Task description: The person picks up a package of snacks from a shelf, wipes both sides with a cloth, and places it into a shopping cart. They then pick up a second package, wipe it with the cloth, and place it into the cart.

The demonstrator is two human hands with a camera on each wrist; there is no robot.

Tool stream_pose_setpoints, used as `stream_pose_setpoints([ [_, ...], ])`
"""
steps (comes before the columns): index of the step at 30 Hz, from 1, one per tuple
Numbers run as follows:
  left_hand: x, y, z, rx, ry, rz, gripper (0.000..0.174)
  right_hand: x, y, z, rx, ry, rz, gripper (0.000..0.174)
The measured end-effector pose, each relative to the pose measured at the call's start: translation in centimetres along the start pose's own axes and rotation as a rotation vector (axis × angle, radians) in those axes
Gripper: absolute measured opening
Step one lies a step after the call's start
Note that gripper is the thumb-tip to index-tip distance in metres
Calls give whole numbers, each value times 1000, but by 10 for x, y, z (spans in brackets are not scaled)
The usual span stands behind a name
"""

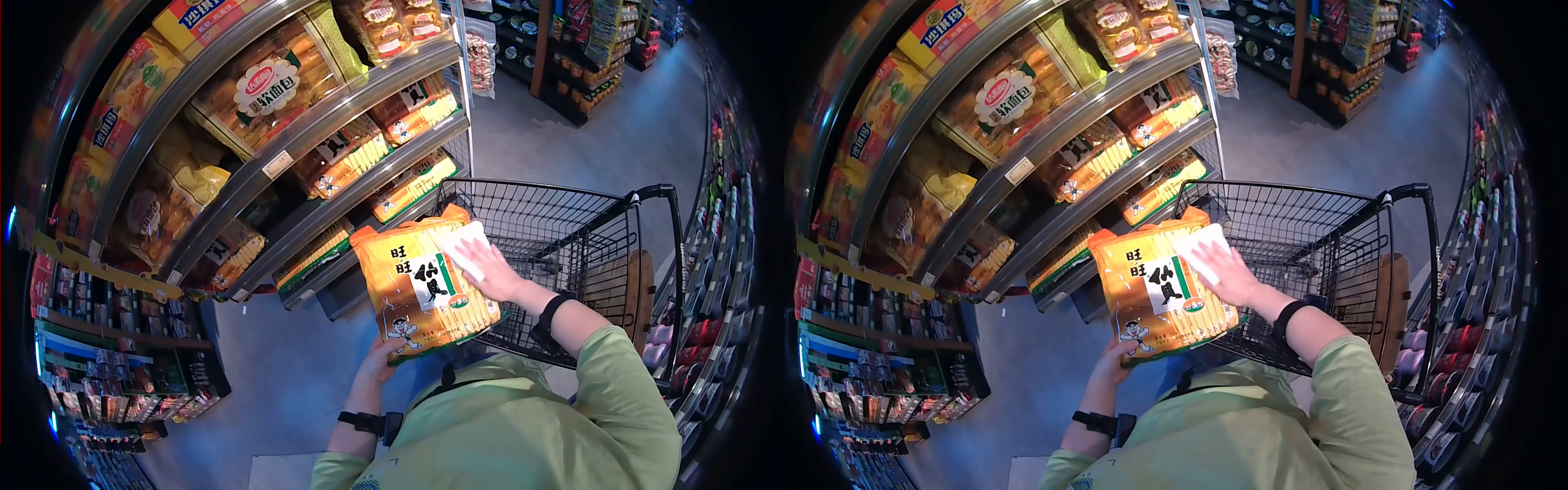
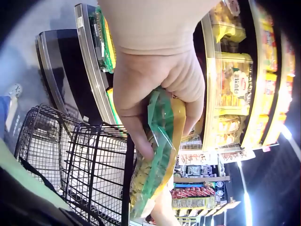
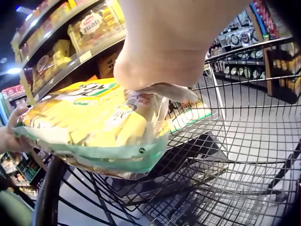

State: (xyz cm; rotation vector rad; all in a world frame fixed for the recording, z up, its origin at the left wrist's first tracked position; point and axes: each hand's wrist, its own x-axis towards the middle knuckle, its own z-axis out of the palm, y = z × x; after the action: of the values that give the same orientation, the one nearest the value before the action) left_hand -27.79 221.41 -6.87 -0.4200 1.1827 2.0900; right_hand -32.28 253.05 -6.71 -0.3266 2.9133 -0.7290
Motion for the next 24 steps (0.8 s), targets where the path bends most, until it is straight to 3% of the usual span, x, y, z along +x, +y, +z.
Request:
stream_pose_setpoints([
  [2,4,0,-2,-3,-20,6,56,-1,7,4,104,47,91,60],
  [4,6,-3,-1,-59,40,9,55,-2,-16,-2,-167,116,-94,60],
  [5,9,-6,-5,-57,36,5,55,-4,-34,-5,-79,61,-275,60],
  [6,13,-11,-12,-93,38,0,55,-14,-56,-19,158,-141,-338,59],
  [7,15,-14,-17,-128,42,-5,56,-18,-63,8,44,-34,-688,61],
  [8,17,-17,-21,-122,41,-11,56,-37,-74,-10,29,-172,-688,61],
  [10,20,-17,-24,-111,-1,6,58,-37,-72,-16,-103,-234,-558,62],
  [12,18,-15,-23,-110,-11,5,58,-33,-36,3,-156,-50,-201,60],
  [14,16,-16,-22,-117,-15,11,58,-26,-1,10,19,83,134,51],
  [15,17,-16,-22,-113,-11,14,58,-25,15,15,14,85,124,51],
  [17,18,-15,-23,-115,-10,42,58,-21,39,18,1324,-277,659,52],
  [18,18,-15,-26,-123,-21,15,59,-22,41,17,1311,-281,639,52],
  [20,16,-12,-29,-133,-35,-1,59,-33,34,19,2026,-226,526,53],
  [24,10,7,-29,-230,-157,-11,63,-35,18,0,2029,-345,396,55],
])
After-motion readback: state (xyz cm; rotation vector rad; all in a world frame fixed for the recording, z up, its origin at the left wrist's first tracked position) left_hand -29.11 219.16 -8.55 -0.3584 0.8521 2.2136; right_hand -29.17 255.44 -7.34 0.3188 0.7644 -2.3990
